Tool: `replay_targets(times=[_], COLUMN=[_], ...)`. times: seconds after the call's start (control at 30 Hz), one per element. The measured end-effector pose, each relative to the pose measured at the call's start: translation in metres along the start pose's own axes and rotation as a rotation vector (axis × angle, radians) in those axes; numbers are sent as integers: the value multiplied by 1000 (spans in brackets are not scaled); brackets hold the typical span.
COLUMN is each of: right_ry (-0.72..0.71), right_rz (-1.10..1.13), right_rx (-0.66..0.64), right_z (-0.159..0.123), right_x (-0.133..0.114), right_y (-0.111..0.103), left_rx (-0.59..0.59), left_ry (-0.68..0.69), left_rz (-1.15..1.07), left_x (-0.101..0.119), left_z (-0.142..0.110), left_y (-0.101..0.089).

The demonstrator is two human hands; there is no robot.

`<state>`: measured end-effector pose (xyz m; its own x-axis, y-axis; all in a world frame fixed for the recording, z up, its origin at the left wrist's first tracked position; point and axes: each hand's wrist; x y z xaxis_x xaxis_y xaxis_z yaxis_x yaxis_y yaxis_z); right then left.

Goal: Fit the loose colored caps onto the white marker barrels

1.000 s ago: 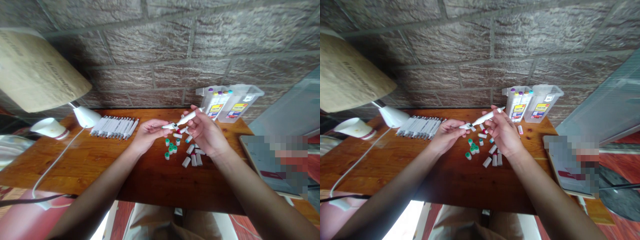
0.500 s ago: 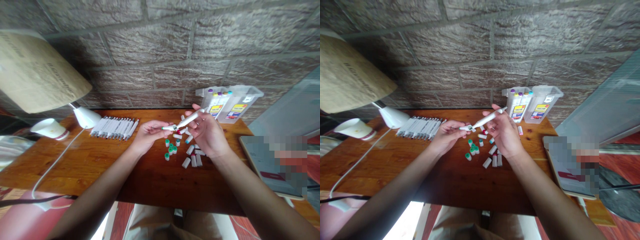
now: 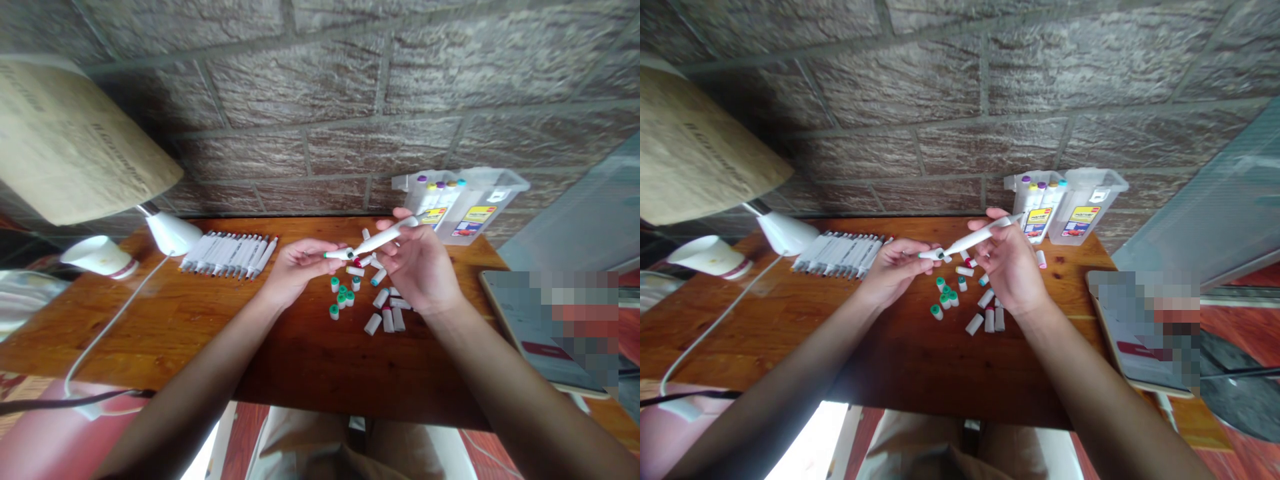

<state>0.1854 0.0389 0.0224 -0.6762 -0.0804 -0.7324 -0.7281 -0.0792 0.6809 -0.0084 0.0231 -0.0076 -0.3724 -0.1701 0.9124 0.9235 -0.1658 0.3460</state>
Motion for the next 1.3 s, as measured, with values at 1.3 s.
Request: replay_targets(times=[1.3], right_ry=[-84], right_rz=[-204], right_rx=[-58], right_z=[-5], right_x=[6], right_y=[2], left_rx=[88], left_ry=[157], left_rz=[276], left_x=[-3], left_z=[0], left_y=[-3])
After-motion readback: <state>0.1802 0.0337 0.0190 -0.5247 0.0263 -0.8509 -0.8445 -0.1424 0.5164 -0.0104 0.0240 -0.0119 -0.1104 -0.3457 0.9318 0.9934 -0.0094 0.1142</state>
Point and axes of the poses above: each hand's wrist, its own z-axis towards the middle knuckle, its own y-axis out of the palm, x = y × z, and after that the axes turned 1 degree about x, right-handed
